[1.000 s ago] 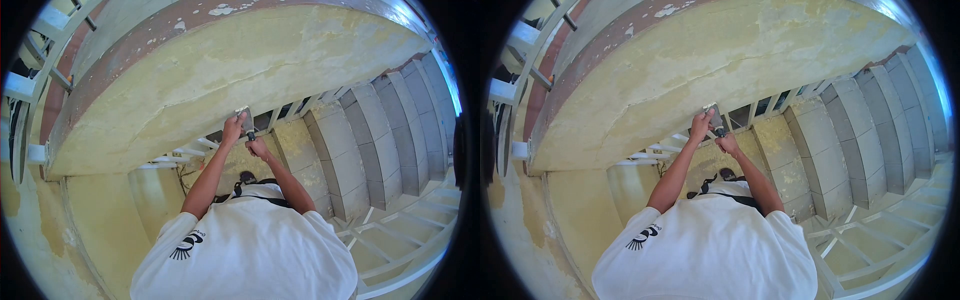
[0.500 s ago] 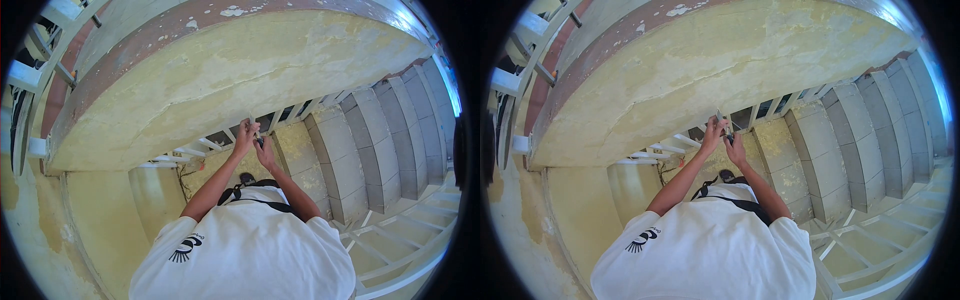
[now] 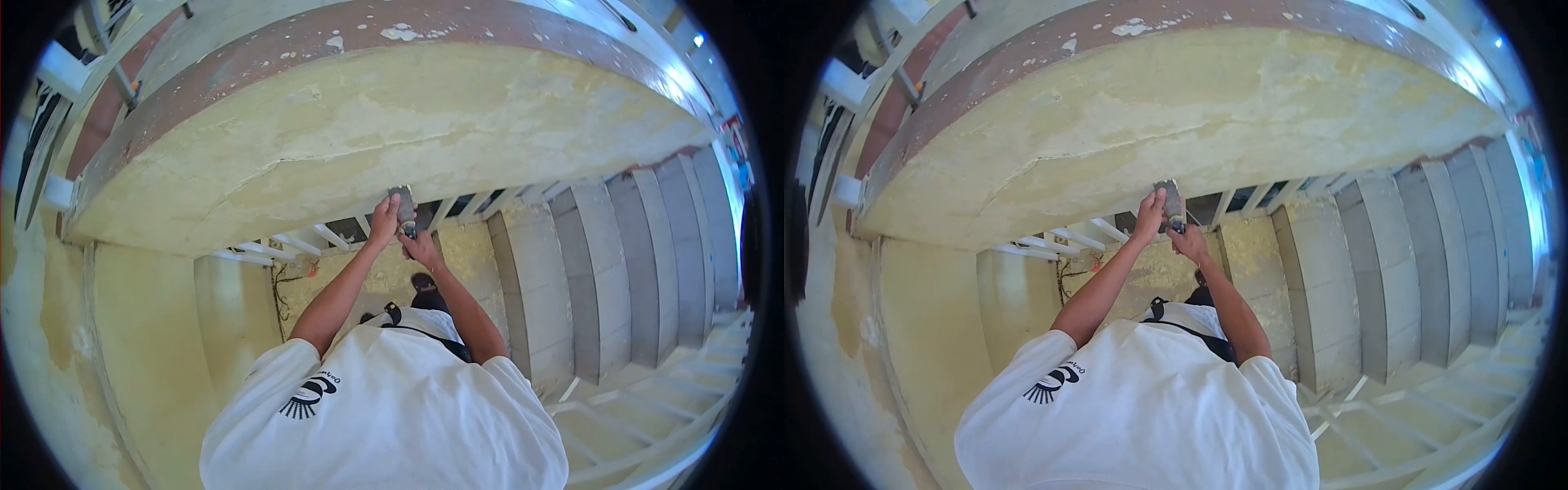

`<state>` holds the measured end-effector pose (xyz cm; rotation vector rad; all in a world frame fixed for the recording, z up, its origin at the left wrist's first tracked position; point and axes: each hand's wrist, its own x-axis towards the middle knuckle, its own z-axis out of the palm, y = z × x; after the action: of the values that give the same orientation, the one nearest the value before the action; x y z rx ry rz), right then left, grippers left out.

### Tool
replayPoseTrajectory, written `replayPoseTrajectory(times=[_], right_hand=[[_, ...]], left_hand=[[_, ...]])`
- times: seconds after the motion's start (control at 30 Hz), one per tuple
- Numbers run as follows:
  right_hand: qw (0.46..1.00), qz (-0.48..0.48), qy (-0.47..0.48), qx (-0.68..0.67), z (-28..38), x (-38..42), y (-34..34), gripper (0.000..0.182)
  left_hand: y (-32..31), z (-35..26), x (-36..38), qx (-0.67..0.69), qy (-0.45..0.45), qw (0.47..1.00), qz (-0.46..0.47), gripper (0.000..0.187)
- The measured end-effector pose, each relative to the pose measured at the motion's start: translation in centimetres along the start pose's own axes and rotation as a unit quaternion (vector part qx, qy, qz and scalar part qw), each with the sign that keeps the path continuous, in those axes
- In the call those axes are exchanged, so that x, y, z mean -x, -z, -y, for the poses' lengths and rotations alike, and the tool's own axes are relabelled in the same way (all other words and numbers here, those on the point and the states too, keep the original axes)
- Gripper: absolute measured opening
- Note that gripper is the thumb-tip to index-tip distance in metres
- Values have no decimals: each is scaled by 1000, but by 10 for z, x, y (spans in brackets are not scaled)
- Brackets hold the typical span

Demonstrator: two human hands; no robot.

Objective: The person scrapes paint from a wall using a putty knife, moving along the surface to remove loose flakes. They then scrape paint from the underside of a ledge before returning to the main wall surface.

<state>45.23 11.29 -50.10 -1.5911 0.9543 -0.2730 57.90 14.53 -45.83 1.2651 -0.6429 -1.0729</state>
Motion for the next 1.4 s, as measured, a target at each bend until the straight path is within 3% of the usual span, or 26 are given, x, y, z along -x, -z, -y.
replayPoseTrajectory(times=[0.1, 0.43, 0.53, 0.63, 0.73, 0.83, 1.17, 1.4], right_hand=[[999, 8, 41, 22, -7, -18, 4, 35], [994, 102, 21, -11, -8, -21, 13, 38], [996, 59, 62, 37, -10, -32, 11, 39], [994, 49, 77, 59, 11, -29, 17, 38], [989, 111, 34, 91, -15, -36, 11, 37], [991, 103, 12, 81, -16, -33, 9, 37], [995, 97, -8, 30, -9, -35, 8, 33], [995, 101, 10, 23, -20, -35, 8, 34]], left_hand=[[-6, -9, -5, -15, -8, 999, -31, 54], [-19, -4, 0, -10, 2, 994, -110, 50], [-20, -4, -1, -10, -12, 993, -120, 50], [-17, -2, -5, -1, -31, 993, -116, 52], [-9, 9, -5, 55, -7, 993, -102, 51], [-14, -1, 3, 4, 23, 992, -125, 51], [-16, -22, 2, -9, 1, 994, -113, 46], [-10, 11, -5, -12, 6, 994, -111, 49]])
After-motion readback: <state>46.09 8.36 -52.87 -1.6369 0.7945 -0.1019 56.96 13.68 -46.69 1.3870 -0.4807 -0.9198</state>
